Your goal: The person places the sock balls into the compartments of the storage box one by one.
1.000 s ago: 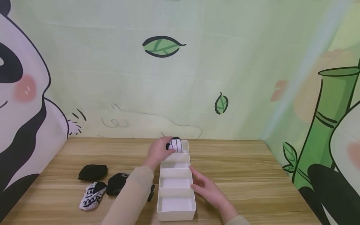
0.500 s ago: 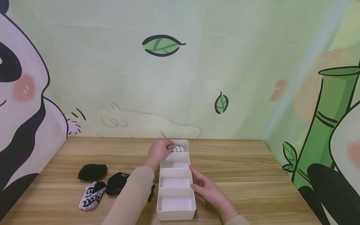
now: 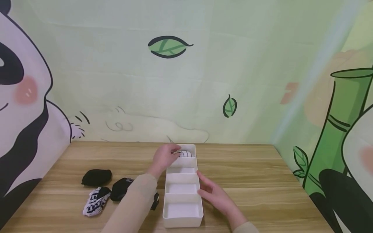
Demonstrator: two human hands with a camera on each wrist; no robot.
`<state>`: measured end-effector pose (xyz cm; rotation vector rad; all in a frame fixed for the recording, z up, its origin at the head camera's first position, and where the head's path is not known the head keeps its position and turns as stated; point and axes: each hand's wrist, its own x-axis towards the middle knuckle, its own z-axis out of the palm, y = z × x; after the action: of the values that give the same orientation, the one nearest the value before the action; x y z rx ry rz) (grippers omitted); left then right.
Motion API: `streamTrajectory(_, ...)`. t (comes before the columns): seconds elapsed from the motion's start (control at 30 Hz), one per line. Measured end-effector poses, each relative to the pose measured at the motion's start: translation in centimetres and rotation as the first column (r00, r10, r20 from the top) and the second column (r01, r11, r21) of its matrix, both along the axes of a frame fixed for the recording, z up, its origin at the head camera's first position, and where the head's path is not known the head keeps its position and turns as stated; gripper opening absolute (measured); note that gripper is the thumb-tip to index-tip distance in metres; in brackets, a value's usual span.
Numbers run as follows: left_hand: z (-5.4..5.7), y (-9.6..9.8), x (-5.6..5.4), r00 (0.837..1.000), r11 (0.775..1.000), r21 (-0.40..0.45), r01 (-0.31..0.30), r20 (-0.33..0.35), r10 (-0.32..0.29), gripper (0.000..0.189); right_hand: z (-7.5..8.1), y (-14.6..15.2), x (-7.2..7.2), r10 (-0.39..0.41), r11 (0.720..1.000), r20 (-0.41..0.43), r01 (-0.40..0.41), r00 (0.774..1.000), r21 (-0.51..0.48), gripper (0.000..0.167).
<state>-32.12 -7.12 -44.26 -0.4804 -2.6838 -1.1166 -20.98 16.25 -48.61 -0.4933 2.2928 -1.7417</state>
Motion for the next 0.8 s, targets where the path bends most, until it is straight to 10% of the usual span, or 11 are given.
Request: streamTrajectory(0.8,-0.5,-2.1,2.9,0.999,0.952,0.304,-0.030,-0.023,0.039,0.033,0.1,-0.2,0.1,-0.011,1.000,0.009,0.011,1.000,-0.006,0.066)
